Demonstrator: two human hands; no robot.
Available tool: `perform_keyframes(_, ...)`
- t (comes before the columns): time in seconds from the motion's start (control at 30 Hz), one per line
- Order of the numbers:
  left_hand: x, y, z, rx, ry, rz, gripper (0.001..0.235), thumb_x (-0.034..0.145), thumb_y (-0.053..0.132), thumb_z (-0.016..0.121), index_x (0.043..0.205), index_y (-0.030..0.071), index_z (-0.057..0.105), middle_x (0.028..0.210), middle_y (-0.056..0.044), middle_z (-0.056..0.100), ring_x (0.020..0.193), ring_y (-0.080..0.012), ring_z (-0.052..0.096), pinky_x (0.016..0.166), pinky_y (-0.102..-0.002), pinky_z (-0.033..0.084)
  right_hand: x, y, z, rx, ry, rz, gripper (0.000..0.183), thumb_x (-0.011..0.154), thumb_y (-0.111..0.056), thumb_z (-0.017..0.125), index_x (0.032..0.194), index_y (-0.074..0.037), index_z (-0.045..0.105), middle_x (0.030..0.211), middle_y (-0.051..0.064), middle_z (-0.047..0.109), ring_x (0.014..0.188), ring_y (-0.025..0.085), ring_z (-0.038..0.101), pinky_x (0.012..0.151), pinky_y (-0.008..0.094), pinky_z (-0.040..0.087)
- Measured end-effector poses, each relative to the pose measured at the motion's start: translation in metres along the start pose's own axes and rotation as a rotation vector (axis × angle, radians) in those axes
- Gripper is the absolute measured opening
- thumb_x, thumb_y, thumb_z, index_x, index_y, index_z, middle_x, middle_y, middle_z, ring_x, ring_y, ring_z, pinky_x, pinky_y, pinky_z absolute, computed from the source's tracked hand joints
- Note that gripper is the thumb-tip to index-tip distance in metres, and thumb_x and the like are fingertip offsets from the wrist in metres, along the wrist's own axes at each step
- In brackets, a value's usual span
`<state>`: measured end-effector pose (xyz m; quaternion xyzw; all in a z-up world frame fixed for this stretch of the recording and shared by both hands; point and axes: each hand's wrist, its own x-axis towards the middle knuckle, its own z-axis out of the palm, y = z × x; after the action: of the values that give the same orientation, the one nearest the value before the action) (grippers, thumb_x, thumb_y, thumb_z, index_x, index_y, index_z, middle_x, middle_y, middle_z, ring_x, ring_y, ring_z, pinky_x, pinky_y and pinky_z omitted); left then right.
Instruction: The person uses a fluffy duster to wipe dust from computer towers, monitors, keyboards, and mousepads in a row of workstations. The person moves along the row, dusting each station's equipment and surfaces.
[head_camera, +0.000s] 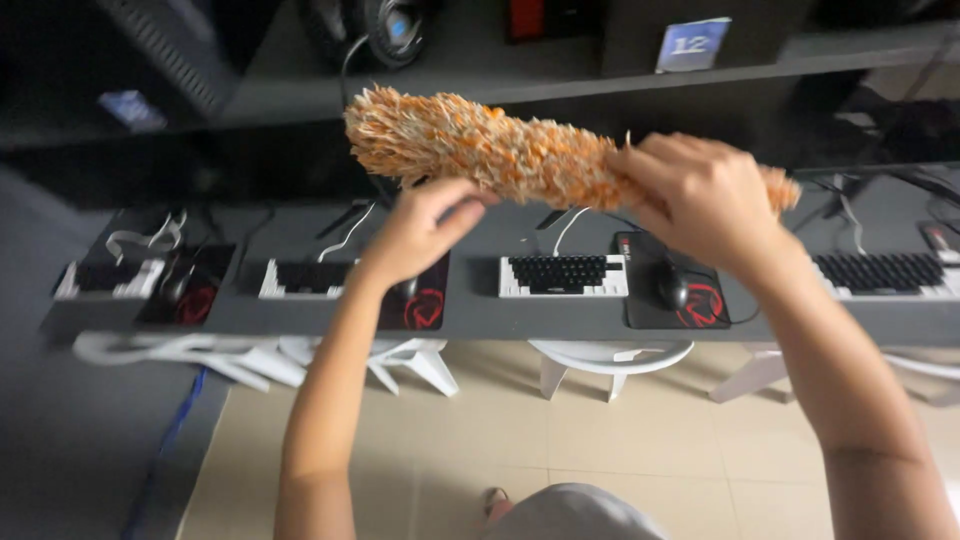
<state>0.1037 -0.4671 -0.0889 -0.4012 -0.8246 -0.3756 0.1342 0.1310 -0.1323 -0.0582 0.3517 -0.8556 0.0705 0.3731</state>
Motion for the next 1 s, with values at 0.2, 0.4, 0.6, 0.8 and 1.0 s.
perform_keyframes(0.2,0.029,-0.041,-0.060,0.182,0.265,0.008,0.012,0.104,0.011,0.064,0.110,0.004,0.072,0.106,-0.011,0.074,0.102,-0.0231,0.072,0.089,-0.035,0.055,0.025,-0.015,-0.054,-0.236,0.005,0.069,0.033,0.087,-0.020,0.076,0.120,-0.016,0.076,0.098,0.002,0.072,0.080,0.024,0.071,0.068,0.037,0.058)
perform_keyframes(0.4,0.063,-0.115,-0.089,0.756,0.559,0.118,0.026,0.104,0.017,0.070,0.124,0.003,0.066,0.133,-0.012,0.061,0.134,-0.0336,0.050,0.111,-0.053,0.038,0.043,-0.036,-0.079,-0.461,-0.011,0.142,0.033,0.082,-0.019,0.077,0.115,-0.018,0.078,0.095,0.000,0.072,0.072,0.021,0.071,0.060,0.035,0.057)
perform_keyframes(0.6,0.111,-0.169,-0.098,1.093,0.638,0.075,0.078,0.098,0.050,0.078,0.138,-0.012,0.056,0.141,-0.024,0.053,0.142,-0.0409,0.036,0.114,-0.072,0.013,0.057,-0.045,-0.068,-0.580,-0.053,0.208,0.032,0.086,-0.023,0.076,0.118,-0.020,0.077,0.093,-0.001,0.071,0.071,0.021,0.071,0.057,0.035,0.055)
perform_keyframes(0.8,0.136,-0.215,-0.103,1.051,0.693,0.056,0.097,0.081,0.069,0.085,0.130,-0.010,0.056,0.131,-0.026,0.059,0.135,-0.0427,0.040,0.108,-0.077,0.010,0.063,-0.055,-0.038,-0.574,-0.064,0.175,0.043,0.092,-0.022,0.073,0.135,-0.023,0.070,0.100,0.002,0.068,0.077,0.022,0.072,0.058,0.036,0.055)
perform_keyframes(1.0,0.096,-0.144,-0.100,0.806,0.589,0.084,0.076,0.087,0.051,0.092,0.129,0.003,0.051,0.115,-0.013,0.063,0.125,-0.0333,0.054,0.114,-0.078,0.013,0.074,-0.097,-0.065,-0.560,-0.052,0.150,0.046,0.089,-0.012,0.070,0.134,-0.023,0.069,0.097,0.004,0.066,0.075,0.023,0.072,0.054,0.037,0.054)
